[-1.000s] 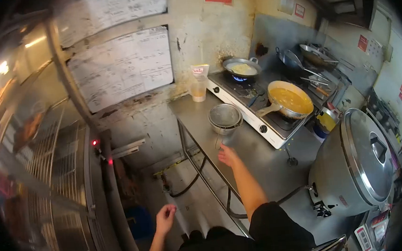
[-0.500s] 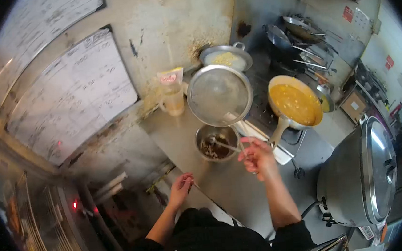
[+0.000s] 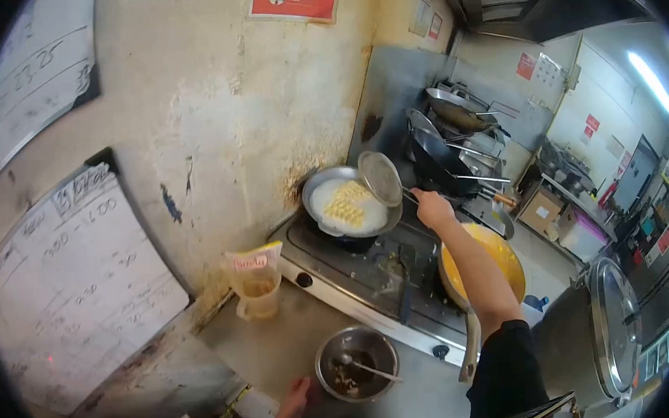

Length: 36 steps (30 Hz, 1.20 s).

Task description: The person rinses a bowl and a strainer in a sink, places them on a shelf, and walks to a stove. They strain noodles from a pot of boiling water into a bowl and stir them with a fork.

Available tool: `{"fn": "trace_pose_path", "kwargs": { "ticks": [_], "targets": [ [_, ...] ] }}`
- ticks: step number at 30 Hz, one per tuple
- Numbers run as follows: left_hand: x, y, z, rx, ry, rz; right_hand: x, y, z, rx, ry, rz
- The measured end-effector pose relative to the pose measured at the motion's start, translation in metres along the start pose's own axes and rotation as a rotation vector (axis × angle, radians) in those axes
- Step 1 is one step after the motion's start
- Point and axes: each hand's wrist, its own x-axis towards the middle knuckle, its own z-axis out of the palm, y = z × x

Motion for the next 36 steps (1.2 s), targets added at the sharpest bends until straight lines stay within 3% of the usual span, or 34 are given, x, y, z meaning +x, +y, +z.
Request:
{"fn": "trace_pose_path", "kwargs": {
  "ticks": [1, 2, 3, 4, 6, 9, 12, 18, 23, 26, 33, 36],
  "targets": [
    [-0.007, 0.011, -0.007, 0.112, 0.088, 0.032, 0.016, 0.012, 0.021, 0.001, 0.002, 0.006],
    [-0.008, 0.016, -0.015, 0.119, 0.085, 0.032, 0.035, 0.032, 0.049, 0.052, -0.01, -0.121],
    [-0.007, 0.018, -0.023, 0.05, 0.107, 0.088, 0.045, 0.044, 0.065, 0.102, -0.021, -0.248],
    [-0.005, 0.02, -0.031, -0.02, 0.127, 0.142, 0.046, 0.044, 0.07, 0.102, -0.017, -0.241],
    [0.007, 0.027, -0.046, 0.028, 0.142, 0.181, 0.05, 0.035, 0.075, 0.841, -0.558, 0.185],
    [0.01, 0.03, -0.046, 0.053, 0.17, 0.254, 0.039, 0.018, 0.058, 1.087, -0.604, 0.306],
    [0.002, 0.043, -0.032, -0.01, 0.172, 0.286, 0.035, 0.016, 0.048, 1.126, -0.561, 0.291],
    [-0.002, 0.059, -0.013, 0.02, 0.22, 0.285, 0.023, 0.002, 0.023, 0.897, -0.436, 0.217],
    [0.002, 0.057, -0.022, 0.006, 0.19, 0.328, 0.025, -0.008, 0.021, 0.416, -0.122, -0.148],
    [0.001, 0.057, -0.025, 0.052, 0.201, 0.342, 0.024, -0.016, 0.018, 0.285, -0.027, -0.325],
    [-0.006, 0.064, -0.026, 0.011, 0.208, 0.318, 0.006, -0.047, -0.027, 0.154, -0.113, -0.276],
    [-0.01, 0.07, -0.018, 0.015, 0.202, 0.301, -0.012, -0.066, -0.022, -0.11, -0.307, -0.229]
  ]
}}
